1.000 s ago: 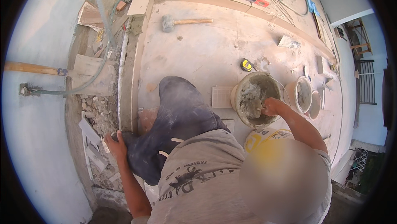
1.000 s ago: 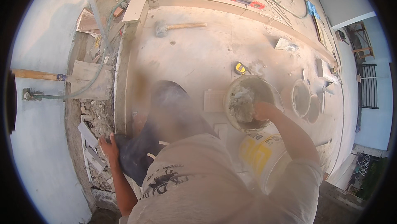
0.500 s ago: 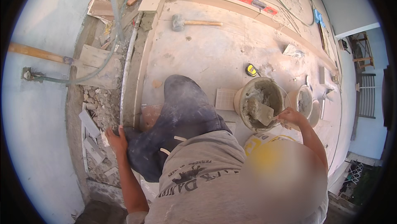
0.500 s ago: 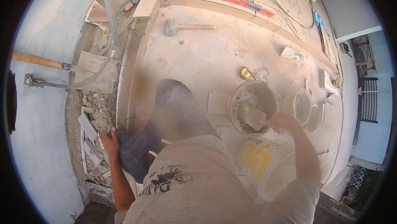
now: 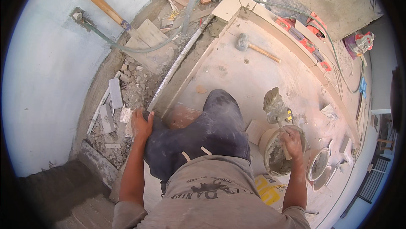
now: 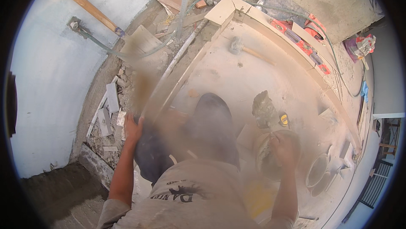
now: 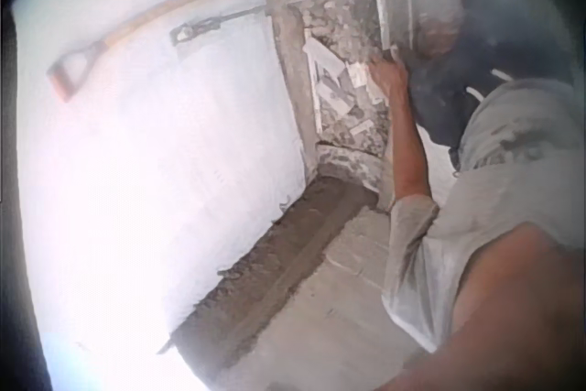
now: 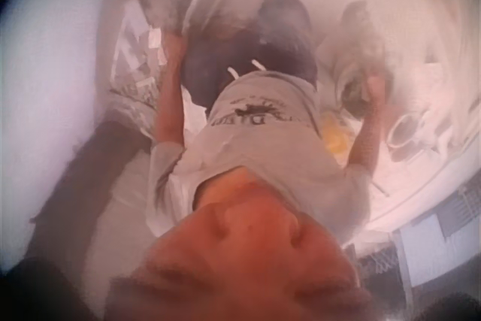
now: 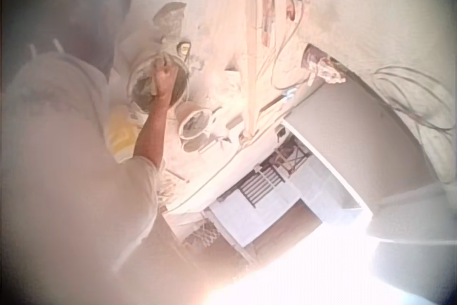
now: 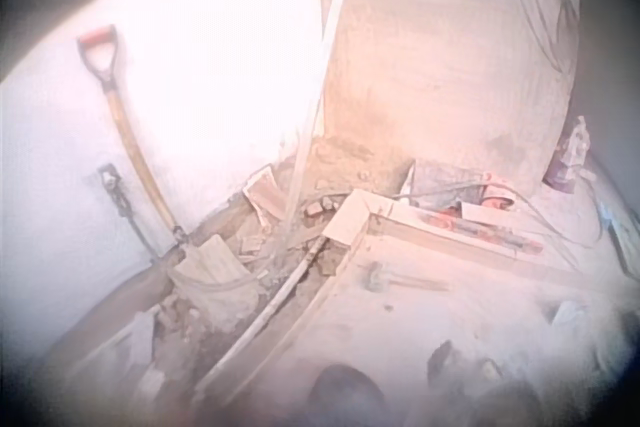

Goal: The person applies cement to the floor and a tile, then places the tile and taps it with a hammer to secure it. They repeat this process for multiple tiles, using a trowel to spread the cement and a hammer to adjust the tiles.

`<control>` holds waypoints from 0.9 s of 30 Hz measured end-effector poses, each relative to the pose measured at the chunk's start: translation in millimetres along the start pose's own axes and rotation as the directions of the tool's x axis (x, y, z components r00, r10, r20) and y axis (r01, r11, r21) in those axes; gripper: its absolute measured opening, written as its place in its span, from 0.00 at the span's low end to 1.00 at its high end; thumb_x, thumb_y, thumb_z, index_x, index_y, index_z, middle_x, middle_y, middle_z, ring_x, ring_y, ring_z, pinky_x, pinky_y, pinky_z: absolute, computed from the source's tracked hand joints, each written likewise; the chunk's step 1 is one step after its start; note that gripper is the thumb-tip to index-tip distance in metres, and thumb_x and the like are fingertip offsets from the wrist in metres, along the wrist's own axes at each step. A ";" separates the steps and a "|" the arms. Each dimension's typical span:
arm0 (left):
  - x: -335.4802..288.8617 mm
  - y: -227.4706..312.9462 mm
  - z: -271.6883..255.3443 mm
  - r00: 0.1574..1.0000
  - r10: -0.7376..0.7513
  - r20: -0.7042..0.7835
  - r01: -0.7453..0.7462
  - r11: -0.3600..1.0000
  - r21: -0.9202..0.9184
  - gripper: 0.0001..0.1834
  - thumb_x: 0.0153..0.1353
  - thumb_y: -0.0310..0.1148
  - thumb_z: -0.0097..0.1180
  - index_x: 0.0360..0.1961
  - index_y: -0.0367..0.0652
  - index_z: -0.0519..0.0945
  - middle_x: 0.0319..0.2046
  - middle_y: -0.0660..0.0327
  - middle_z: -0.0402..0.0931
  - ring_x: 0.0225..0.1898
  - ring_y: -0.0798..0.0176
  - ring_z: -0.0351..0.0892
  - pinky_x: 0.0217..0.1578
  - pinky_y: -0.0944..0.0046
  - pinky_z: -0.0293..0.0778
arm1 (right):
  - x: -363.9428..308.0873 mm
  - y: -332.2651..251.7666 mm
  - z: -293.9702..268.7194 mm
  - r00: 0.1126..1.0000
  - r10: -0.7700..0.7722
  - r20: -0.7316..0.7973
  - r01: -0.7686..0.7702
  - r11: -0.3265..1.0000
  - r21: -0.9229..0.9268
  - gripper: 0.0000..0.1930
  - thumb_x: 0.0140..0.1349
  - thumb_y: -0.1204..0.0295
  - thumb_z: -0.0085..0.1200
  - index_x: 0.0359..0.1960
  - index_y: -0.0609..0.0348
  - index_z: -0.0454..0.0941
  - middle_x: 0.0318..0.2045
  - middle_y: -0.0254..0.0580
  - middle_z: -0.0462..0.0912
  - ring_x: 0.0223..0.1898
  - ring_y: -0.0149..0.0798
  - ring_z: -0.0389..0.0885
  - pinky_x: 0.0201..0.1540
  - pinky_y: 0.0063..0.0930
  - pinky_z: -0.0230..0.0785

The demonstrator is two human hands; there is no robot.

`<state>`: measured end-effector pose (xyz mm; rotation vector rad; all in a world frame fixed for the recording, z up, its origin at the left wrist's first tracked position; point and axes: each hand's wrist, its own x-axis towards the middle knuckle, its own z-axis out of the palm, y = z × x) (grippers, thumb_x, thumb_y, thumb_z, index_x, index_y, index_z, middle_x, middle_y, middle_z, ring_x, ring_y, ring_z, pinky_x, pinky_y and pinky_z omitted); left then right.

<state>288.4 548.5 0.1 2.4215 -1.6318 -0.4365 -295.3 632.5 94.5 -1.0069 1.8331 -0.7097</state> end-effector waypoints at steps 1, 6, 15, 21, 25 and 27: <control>-0.5 1.0 -1.2 1.000 -0.008 0.000 0.008 1.000 -0.006 0.33 0.64 0.51 0.60 0.60 0.35 0.73 0.62 0.42 0.68 0.65 0.39 0.65 0.66 0.48 0.63 | 30.8 -10.5 20.3 0.996 -0.076 0.038 0.077 0.996 -0.032 0.13 0.62 0.71 0.51 0.43 0.68 0.81 0.23 0.35 0.79 0.21 0.27 0.76 0.24 0.23 0.69; -5.3 1.0 -3.9 1.000 -0.026 -0.015 0.026 0.999 -0.048 0.32 0.63 0.50 0.60 0.60 0.38 0.74 0.62 0.44 0.68 0.65 0.40 0.66 0.65 0.48 0.63 | 158.7 -71.0 109.4 0.851 -0.509 0.130 0.525 0.820 -0.226 0.15 0.60 0.67 0.59 0.41 0.68 0.81 0.29 0.52 0.83 0.31 0.50 0.82 0.37 0.38 0.72; -8.7 15.0 -7.6 0.992 -0.124 0.037 0.123 0.992 0.032 0.30 0.63 0.48 0.61 0.59 0.37 0.75 0.64 0.47 0.67 0.66 0.41 0.64 0.67 0.49 0.61 | 337.6 -135.8 199.6 0.647 -0.664 0.374 0.687 0.295 -0.664 0.13 0.64 0.68 0.55 0.48 0.55 0.73 0.43 0.45 0.79 0.48 0.51 0.78 0.50 0.49 0.70; 2.9 26.5 -11.3 0.982 -0.151 0.117 0.137 0.983 0.121 0.29 0.64 0.46 0.60 0.59 0.37 0.73 0.64 0.46 0.66 0.66 0.40 0.64 0.67 0.49 0.61 | 386.4 -139.5 208.0 0.622 -0.643 0.447 0.703 0.209 -0.680 0.10 0.66 0.70 0.50 0.48 0.51 0.73 0.42 0.40 0.78 0.48 0.48 0.78 0.51 0.48 0.69; 10.8 31.0 -7.6 0.979 -0.155 0.133 0.129 0.974 0.187 0.28 0.64 0.47 0.60 0.58 0.38 0.75 0.63 0.48 0.67 0.67 0.43 0.63 0.68 0.49 0.59 | 395.2 -140.5 201.6 0.578 -0.669 0.468 0.740 0.187 -0.646 0.08 0.66 0.71 0.48 0.46 0.51 0.73 0.40 0.40 0.78 0.45 0.49 0.77 0.53 0.50 0.66; 16.9 31.8 -6.4 0.979 -0.154 0.131 0.125 0.971 0.202 0.28 0.65 0.48 0.59 0.58 0.38 0.75 0.63 0.48 0.67 0.67 0.43 0.63 0.68 0.49 0.59 | 395.6 -139.1 198.9 0.586 -0.641 0.497 0.741 0.175 -0.648 0.07 0.66 0.72 0.49 0.45 0.51 0.74 0.38 0.41 0.78 0.43 0.49 0.77 0.53 0.51 0.66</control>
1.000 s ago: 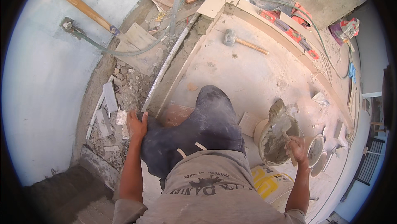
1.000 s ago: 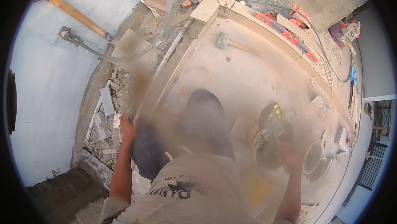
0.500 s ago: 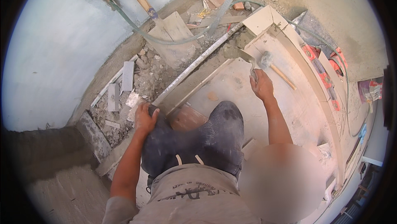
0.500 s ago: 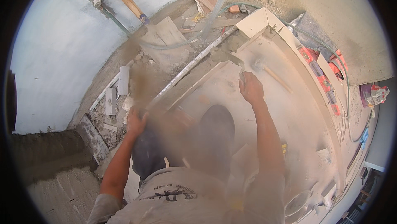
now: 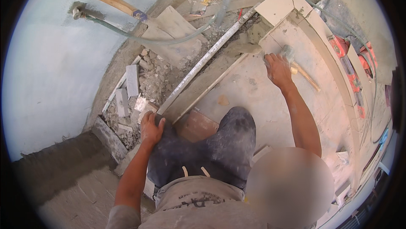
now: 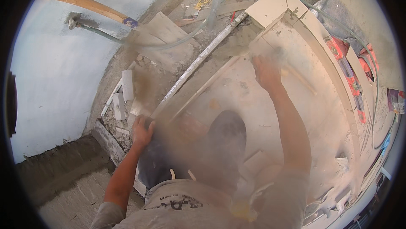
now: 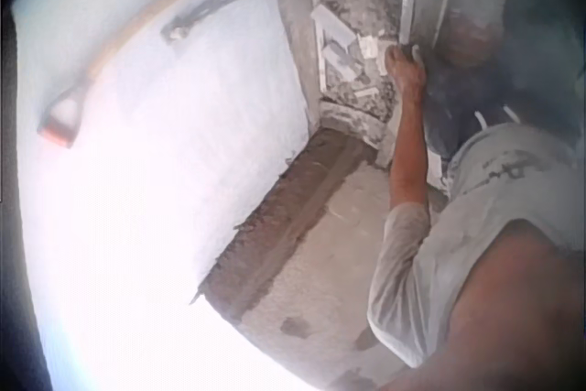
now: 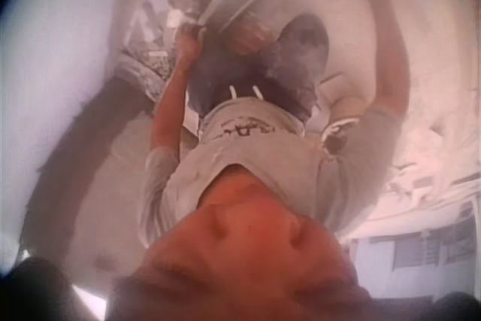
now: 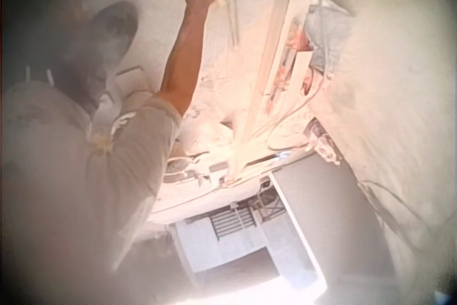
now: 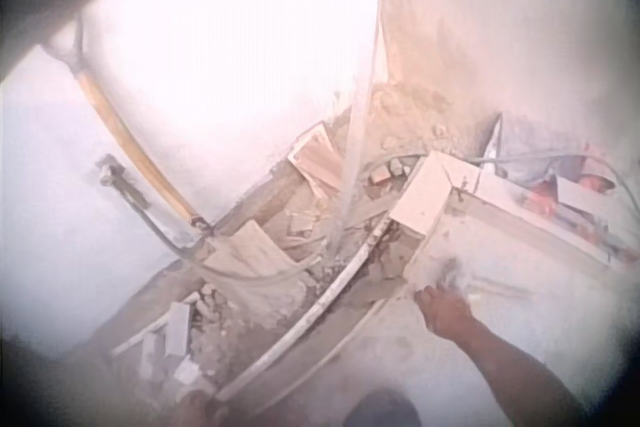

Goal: The person applies cement to the floor and a tile, then places the tile and taps it with a hammer to secure it. They repeat this process for multiple tiles, using a trowel to spread the cement and a hammer to adjust the tiles.

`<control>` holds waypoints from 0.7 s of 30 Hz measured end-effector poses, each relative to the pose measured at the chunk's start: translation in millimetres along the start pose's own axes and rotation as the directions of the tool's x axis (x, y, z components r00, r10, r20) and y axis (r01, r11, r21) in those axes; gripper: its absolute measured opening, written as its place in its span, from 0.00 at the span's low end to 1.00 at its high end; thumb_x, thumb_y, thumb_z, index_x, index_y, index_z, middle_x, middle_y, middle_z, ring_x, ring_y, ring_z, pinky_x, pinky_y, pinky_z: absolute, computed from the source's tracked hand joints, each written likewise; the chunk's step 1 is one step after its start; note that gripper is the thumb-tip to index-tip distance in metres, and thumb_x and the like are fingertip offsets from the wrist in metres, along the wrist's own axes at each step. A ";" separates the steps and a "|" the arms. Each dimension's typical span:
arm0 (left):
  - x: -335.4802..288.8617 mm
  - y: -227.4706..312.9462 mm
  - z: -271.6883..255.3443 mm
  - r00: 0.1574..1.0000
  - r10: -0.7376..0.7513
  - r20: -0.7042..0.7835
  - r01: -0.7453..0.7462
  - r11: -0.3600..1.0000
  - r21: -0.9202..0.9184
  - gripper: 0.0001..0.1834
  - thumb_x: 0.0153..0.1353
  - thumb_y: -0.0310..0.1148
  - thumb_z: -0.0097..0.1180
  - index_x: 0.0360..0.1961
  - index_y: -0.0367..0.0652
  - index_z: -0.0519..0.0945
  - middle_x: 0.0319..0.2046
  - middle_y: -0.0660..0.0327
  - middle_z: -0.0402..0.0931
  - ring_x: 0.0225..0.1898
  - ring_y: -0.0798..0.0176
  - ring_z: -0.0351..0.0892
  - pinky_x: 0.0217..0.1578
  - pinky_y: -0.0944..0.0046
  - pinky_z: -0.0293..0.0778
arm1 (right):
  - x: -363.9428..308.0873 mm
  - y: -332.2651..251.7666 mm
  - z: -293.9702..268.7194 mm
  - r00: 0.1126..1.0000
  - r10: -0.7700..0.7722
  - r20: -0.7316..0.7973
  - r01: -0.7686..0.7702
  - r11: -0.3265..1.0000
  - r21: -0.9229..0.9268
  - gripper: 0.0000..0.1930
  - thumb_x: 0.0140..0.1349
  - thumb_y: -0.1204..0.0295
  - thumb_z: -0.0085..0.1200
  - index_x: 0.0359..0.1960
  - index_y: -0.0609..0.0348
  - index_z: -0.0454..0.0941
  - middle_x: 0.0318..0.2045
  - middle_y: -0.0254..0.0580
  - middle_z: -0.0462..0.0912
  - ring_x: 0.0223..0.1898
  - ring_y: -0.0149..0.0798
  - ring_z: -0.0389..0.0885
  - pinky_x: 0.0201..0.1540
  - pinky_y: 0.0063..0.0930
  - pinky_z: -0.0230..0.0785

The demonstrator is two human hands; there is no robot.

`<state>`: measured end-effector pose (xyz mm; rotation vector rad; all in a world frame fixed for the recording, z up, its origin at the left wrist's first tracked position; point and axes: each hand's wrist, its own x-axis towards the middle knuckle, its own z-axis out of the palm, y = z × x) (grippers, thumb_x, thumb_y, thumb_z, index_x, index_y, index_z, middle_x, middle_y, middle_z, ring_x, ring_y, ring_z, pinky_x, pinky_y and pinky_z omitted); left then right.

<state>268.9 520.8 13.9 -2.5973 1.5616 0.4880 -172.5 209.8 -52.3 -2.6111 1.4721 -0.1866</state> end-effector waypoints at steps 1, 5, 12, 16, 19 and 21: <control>-1.1 -0.2 0.0 0.999 -0.020 0.034 0.020 1.000 0.013 0.28 0.65 0.48 0.59 0.58 0.38 0.75 0.63 0.48 0.67 0.67 0.43 0.62 0.68 0.49 0.58 | -2.2 -0.2 0.3 1.000 -0.006 0.031 0.006 1.000 -0.002 0.07 0.66 0.72 0.49 0.44 0.52 0.74 0.37 0.42 0.78 0.43 0.50 0.77 0.53 0.52 0.65; 1.9 -0.8 0.7 0.997 -0.025 0.071 0.025 1.000 0.002 0.28 0.65 0.49 0.58 0.58 0.38 0.75 0.63 0.48 0.67 0.67 0.44 0.62 0.68 0.50 0.58 | -12.5 -4.4 0.8 0.994 0.031 -0.100 -0.019 0.992 0.125 0.07 0.64 0.71 0.52 0.42 0.53 0.75 0.35 0.44 0.78 0.41 0.51 0.77 0.51 0.51 0.66; 0.7 0.4 2.0 0.998 -0.030 0.054 0.029 0.999 0.021 0.29 0.65 0.50 0.58 0.58 0.39 0.76 0.63 0.49 0.68 0.67 0.44 0.62 0.68 0.50 0.58 | -25.9 -12.1 -1.3 0.947 0.278 -0.161 -0.191 0.890 0.415 0.11 0.64 0.66 0.56 0.45 0.57 0.77 0.40 0.51 0.81 0.44 0.58 0.79 0.46 0.49 0.70; 1.3 1.5 1.1 0.998 -0.044 0.050 0.044 0.999 0.013 0.28 0.65 0.50 0.58 0.58 0.40 0.76 0.64 0.49 0.67 0.67 0.44 0.62 0.68 0.50 0.58 | -39.7 -15.7 -0.1 0.849 0.514 0.122 -0.467 0.624 0.626 0.14 0.67 0.63 0.53 0.47 0.60 0.78 0.34 0.59 0.83 0.40 0.62 0.81 0.43 0.51 0.73; 0.4 1.5 0.6 0.999 -0.026 0.031 0.025 0.999 0.030 0.28 0.65 0.47 0.59 0.58 0.37 0.75 0.63 0.46 0.67 0.66 0.41 0.65 0.66 0.49 0.62 | -56.5 -25.7 3.9 0.870 0.425 0.251 -0.488 0.663 0.568 0.15 0.69 0.61 0.51 0.42 0.62 0.78 0.29 0.62 0.82 0.36 0.64 0.81 0.40 0.53 0.72; 0.3 1.1 0.9 1.000 -0.016 0.021 0.015 1.000 0.025 0.28 0.65 0.47 0.59 0.58 0.37 0.75 0.63 0.46 0.67 0.66 0.41 0.65 0.66 0.49 0.62 | -60.7 -32.9 10.3 0.911 0.332 0.246 -0.413 0.758 0.505 0.16 0.69 0.59 0.50 0.39 0.63 0.76 0.30 0.62 0.82 0.37 0.64 0.81 0.40 0.54 0.72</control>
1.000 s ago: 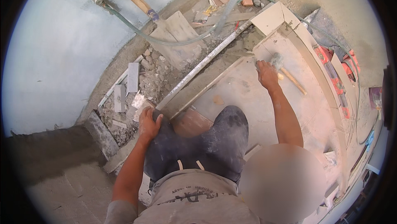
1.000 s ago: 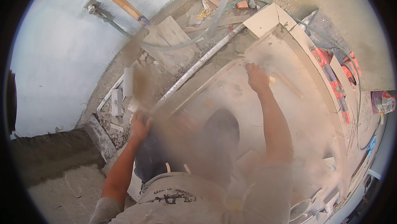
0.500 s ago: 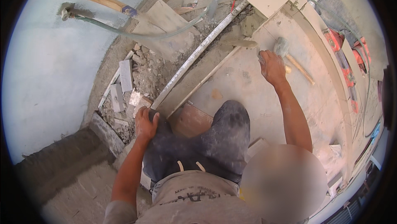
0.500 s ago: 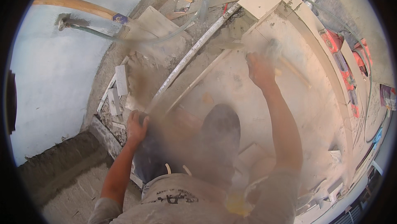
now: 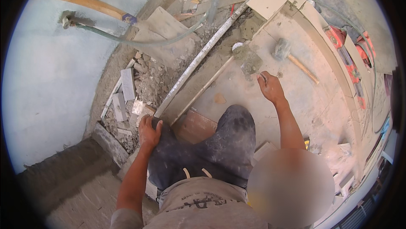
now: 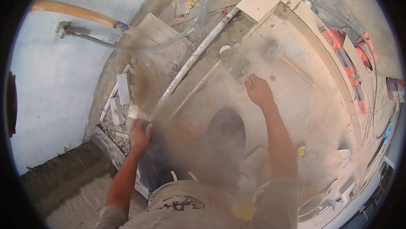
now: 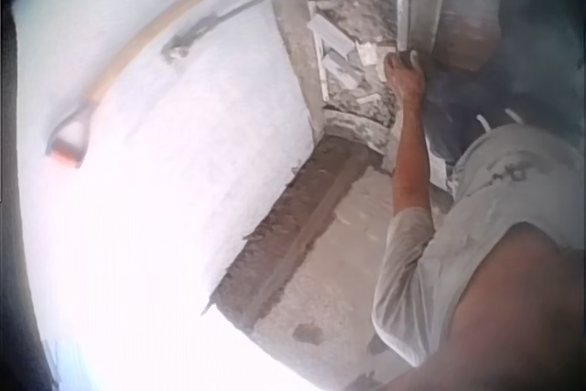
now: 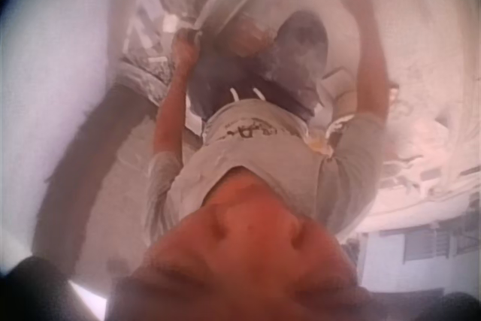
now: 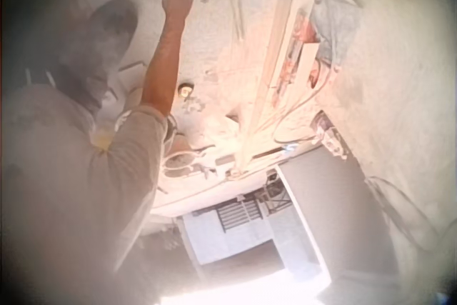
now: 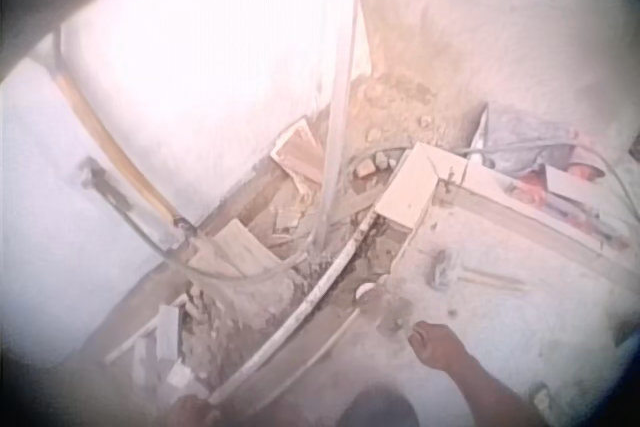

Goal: The person applies cement to the floor and a tile, then places the tile and taps it with a hammer to secure it. They repeat this process for multiple tiles, using a trowel to spread the cement and a hammer to adjust the tiles.

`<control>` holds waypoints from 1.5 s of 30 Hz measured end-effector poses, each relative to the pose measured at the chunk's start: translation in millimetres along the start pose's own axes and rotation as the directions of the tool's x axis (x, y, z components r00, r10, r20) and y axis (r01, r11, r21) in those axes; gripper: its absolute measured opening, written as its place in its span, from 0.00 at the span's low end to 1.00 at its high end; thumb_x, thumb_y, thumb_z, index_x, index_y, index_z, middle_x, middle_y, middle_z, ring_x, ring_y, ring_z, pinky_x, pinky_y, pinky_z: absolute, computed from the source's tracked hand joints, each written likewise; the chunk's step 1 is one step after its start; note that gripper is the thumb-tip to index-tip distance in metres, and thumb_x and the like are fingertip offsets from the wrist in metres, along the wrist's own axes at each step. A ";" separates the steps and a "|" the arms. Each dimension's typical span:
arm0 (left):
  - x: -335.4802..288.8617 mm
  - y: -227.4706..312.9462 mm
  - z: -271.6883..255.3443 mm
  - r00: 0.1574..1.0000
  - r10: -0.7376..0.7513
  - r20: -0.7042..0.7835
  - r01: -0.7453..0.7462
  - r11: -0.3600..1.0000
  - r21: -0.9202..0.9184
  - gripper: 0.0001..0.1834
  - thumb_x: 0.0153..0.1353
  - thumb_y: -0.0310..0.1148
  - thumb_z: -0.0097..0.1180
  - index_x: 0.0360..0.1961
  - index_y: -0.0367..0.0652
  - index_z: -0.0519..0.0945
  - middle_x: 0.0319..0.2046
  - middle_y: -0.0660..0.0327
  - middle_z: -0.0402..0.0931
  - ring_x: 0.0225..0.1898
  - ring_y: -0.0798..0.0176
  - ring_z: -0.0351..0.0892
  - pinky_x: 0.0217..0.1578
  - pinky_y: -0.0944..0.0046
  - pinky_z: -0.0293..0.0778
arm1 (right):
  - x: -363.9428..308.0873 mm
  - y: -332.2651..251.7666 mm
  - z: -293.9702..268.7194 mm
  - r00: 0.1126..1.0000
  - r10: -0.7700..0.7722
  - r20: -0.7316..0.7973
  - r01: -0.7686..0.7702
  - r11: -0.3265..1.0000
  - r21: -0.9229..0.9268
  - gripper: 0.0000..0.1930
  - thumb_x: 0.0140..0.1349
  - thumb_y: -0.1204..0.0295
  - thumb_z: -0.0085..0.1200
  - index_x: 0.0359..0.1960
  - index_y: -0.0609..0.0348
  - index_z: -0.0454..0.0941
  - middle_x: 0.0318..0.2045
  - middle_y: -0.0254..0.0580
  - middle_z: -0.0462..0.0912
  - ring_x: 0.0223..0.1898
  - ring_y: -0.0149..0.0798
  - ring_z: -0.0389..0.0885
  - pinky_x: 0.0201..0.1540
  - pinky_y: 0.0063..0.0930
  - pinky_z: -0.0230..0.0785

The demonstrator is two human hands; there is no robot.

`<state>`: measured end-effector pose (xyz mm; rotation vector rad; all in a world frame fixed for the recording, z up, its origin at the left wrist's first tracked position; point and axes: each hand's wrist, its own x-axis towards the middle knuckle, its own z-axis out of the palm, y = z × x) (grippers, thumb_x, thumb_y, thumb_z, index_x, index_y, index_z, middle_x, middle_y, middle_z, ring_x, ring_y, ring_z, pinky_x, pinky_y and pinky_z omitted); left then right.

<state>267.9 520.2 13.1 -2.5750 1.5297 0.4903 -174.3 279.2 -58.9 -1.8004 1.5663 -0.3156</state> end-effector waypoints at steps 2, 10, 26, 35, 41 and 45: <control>-0.3 -0.8 -0.1 1.000 -0.001 0.010 0.001 1.000 -0.009 0.28 0.65 0.48 0.59 0.58 0.38 0.75 0.63 0.47 0.67 0.66 0.42 0.64 0.67 0.49 0.61 | 3.4 -2.2 11.6 0.997 -0.074 -0.013 0.072 0.993 -0.090 0.19 0.71 0.57 0.47 0.36 0.63 0.74 0.30 0.65 0.82 0.36 0.66 0.81 0.41 0.57 0.72; -0.7 -1.1 -0.1 1.000 -0.013 0.015 0.014 0.999 -0.037 0.29 0.65 0.49 0.59 0.58 0.37 0.76 0.63 0.47 0.68 0.67 0.43 0.62 0.68 0.50 0.59 | 23.8 -11.2 15.6 0.989 0.118 0.083 -0.127 0.986 0.106 0.22 0.71 0.57 0.45 0.34 0.67 0.76 0.27 0.64 0.81 0.32 0.64 0.82 0.39 0.54 0.74; 1.6 -3.5 1.9 0.999 0.046 -0.011 -0.046 0.997 -0.055 0.27 0.64 0.48 0.60 0.55 0.37 0.77 0.61 0.47 0.69 0.65 0.43 0.65 0.66 0.49 0.61 | 24.6 -15.7 9.7 0.916 0.318 0.243 -0.397 0.795 0.458 0.20 0.72 0.55 0.45 0.36 0.62 0.77 0.23 0.51 0.79 0.23 0.46 0.83 0.26 0.45 0.76; 3.7 -3.3 4.4 1.000 0.030 -0.009 -0.030 0.999 -0.041 0.28 0.64 0.48 0.60 0.56 0.37 0.77 0.62 0.47 0.69 0.65 0.43 0.65 0.67 0.49 0.61 | 56.2 -19.9 -67.2 0.987 0.141 -0.083 -0.160 0.931 -0.327 0.20 0.71 0.57 0.44 0.44 0.63 0.80 0.39 0.61 0.85 0.45 0.62 0.83 0.51 0.56 0.73; 4.0 -2.0 3.2 0.999 0.033 -0.009 -0.034 0.998 -0.047 0.27 0.64 0.46 0.60 0.56 0.36 0.77 0.61 0.46 0.69 0.65 0.42 0.65 0.66 0.49 0.61 | 109.0 2.1 -60.3 0.990 -0.023 -0.143 -0.030 0.934 -0.355 0.21 0.72 0.58 0.43 0.43 0.65 0.81 0.35 0.63 0.84 0.39 0.61 0.84 0.45 0.54 0.76; 2.7 -1.8 3.6 1.000 0.029 -0.010 -0.030 0.999 -0.043 0.27 0.64 0.46 0.60 0.56 0.36 0.76 0.61 0.45 0.69 0.65 0.41 0.65 0.66 0.48 0.62 | 117.3 15.4 -49.8 0.961 0.260 0.091 -0.273 0.942 0.192 0.22 0.72 0.58 0.44 0.40 0.68 0.82 0.24 0.58 0.81 0.22 0.51 0.83 0.25 0.46 0.77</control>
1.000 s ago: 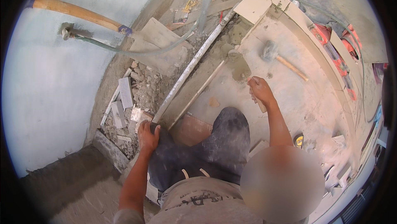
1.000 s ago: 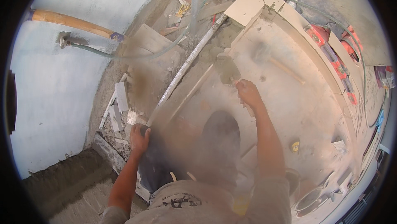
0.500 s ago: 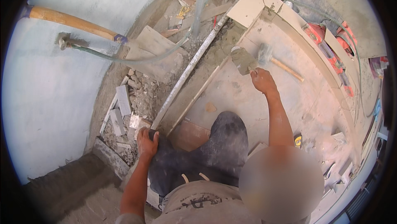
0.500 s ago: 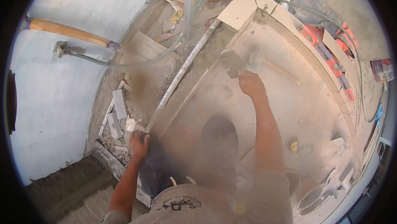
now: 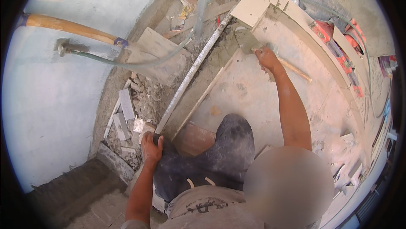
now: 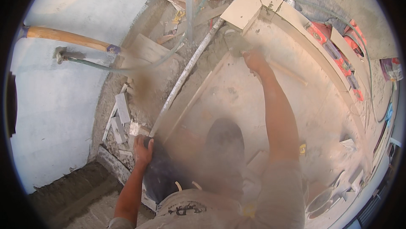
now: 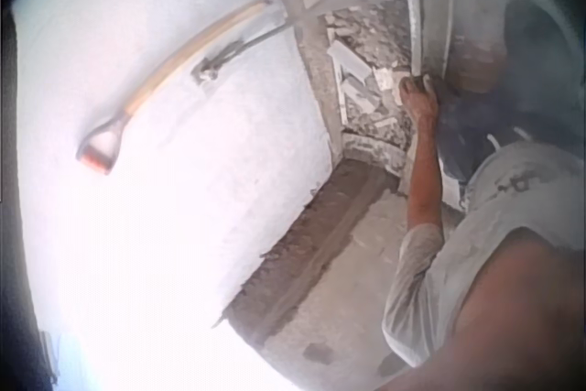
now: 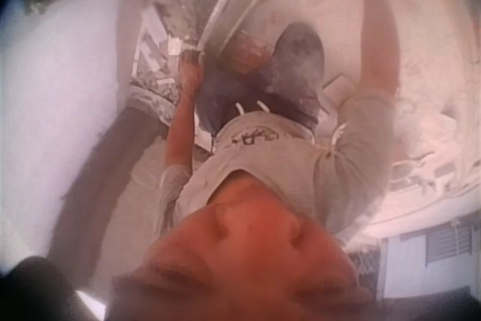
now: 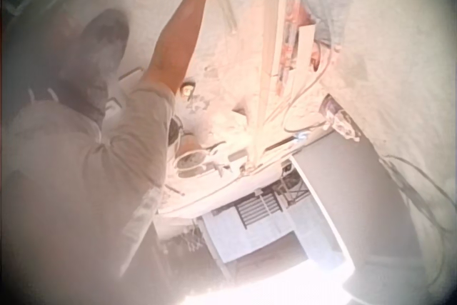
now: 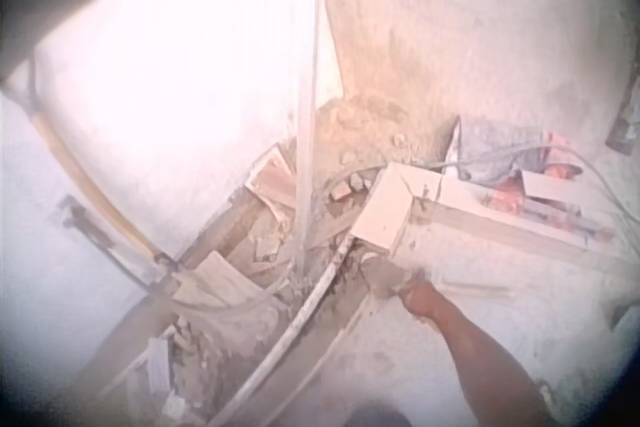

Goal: The person applies cement to the floor and a tile, then places the tile and taps it with a hammer to secure it. They repeat this process for multiple tiles, using a trowel to spread the cement and a hammer to adjust the tiles.

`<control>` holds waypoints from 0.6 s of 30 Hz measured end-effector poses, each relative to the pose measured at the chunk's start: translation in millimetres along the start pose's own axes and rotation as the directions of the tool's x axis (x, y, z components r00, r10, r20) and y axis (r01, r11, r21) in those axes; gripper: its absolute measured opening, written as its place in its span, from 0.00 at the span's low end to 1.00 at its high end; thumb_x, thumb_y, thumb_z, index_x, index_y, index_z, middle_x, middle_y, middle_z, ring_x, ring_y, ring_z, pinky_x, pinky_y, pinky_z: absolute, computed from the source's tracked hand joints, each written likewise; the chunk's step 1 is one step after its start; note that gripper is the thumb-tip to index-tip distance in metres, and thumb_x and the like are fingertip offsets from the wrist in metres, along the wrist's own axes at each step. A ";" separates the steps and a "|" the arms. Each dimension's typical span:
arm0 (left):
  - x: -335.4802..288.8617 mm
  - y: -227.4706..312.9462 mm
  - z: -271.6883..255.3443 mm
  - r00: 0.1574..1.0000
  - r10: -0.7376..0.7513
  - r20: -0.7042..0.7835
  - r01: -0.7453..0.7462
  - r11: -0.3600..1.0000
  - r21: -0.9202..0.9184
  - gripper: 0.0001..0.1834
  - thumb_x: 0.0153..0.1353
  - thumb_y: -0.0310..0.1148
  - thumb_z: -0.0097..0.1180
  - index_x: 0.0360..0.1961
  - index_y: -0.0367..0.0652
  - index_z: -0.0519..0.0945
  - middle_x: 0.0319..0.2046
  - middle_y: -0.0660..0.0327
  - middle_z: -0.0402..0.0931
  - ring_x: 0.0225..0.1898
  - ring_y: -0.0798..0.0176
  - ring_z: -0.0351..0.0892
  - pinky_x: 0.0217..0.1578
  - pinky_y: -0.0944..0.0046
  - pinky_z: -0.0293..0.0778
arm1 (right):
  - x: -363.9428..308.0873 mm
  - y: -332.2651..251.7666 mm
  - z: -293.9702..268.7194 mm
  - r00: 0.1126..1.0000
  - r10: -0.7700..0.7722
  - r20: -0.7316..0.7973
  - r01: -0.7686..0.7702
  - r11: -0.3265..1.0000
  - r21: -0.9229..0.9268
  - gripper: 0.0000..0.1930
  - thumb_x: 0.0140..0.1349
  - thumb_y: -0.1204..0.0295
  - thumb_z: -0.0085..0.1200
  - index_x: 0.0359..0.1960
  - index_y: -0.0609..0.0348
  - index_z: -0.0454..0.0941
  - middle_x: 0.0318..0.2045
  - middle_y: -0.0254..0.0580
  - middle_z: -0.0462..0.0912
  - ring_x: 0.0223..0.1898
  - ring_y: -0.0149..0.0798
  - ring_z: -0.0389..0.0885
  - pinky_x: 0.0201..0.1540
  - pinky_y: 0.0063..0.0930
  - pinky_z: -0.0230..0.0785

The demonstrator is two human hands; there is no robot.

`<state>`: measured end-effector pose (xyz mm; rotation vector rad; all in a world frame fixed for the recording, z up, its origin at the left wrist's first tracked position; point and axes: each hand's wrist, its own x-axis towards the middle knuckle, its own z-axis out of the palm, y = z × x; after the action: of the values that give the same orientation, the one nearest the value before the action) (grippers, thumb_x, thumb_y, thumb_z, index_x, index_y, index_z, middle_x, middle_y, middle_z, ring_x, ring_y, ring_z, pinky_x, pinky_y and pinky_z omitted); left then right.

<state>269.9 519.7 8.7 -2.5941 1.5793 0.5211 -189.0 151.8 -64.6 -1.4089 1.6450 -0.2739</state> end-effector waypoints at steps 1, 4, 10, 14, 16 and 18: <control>0.2 -0.1 0.1 1.000 -0.005 0.004 0.005 1.000 -0.002 0.28 0.64 0.47 0.60 0.57 0.36 0.76 0.62 0.46 0.69 0.65 0.42 0.65 0.66 0.49 0.61 | -2.8 0.9 3.6 0.999 0.027 0.026 -0.029 0.995 0.091 0.22 0.71 0.57 0.44 0.40 0.68 0.81 0.22 0.54 0.79 0.19 0.48 0.81 0.21 0.44 0.74; 1.3 -1.0 -0.2 0.999 0.048 -0.022 -0.047 0.999 0.010 0.28 0.64 0.47 0.60 0.57 0.36 0.76 0.61 0.46 0.69 0.65 0.42 0.65 0.66 0.49 0.61 | -26.1 1.7 14.2 0.996 0.088 0.022 -0.090 0.958 0.272 0.22 0.70 0.56 0.46 0.40 0.67 0.80 0.18 0.46 0.75 0.14 0.40 0.77 0.14 0.38 0.69; 0.1 -1.9 -1.9 1.000 0.016 -0.006 -0.016 1.000 -0.013 0.28 0.64 0.47 0.60 0.57 0.36 0.76 0.61 0.46 0.69 0.65 0.41 0.65 0.66 0.48 0.62 | -84.7 -3.2 20.6 0.974 0.201 0.103 -0.226 0.883 0.411 0.20 0.70 0.53 0.49 0.35 0.62 0.74 0.18 0.39 0.73 0.13 0.33 0.71 0.15 0.30 0.65; -2.8 -4.5 -0.6 0.999 0.036 -0.036 -0.038 0.998 -0.044 0.29 0.65 0.48 0.59 0.57 0.36 0.76 0.61 0.46 0.69 0.64 0.41 0.66 0.65 0.48 0.62 | -98.7 -14.9 36.1 0.975 0.161 0.156 -0.222 0.792 0.569 0.21 0.70 0.51 0.50 0.35 0.60 0.74 0.19 0.37 0.73 0.14 0.31 0.71 0.16 0.30 0.66; -3.8 -6.5 -0.3 0.998 0.040 -0.052 -0.043 0.997 -0.069 0.29 0.65 0.49 0.59 0.57 0.36 0.76 0.61 0.46 0.69 0.64 0.41 0.66 0.65 0.48 0.62 | -101.8 -21.2 44.0 0.969 0.140 0.204 -0.227 0.830 0.509 0.21 0.70 0.51 0.50 0.35 0.60 0.74 0.19 0.37 0.73 0.15 0.31 0.71 0.16 0.30 0.66; -5.3 -8.5 0.1 0.997 0.033 -0.074 -0.038 0.997 -0.064 0.29 0.65 0.49 0.59 0.57 0.36 0.76 0.61 0.45 0.69 0.64 0.41 0.66 0.65 0.48 0.62 | -106.6 -23.1 49.3 0.949 0.127 0.288 -0.223 0.917 0.332 0.21 0.70 0.52 0.50 0.35 0.61 0.74 0.19 0.37 0.73 0.15 0.31 0.72 0.17 0.31 0.67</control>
<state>275.2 528.3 9.2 -2.6669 1.6606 0.4939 -145.6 255.6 -23.9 -0.9666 1.4066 -0.2583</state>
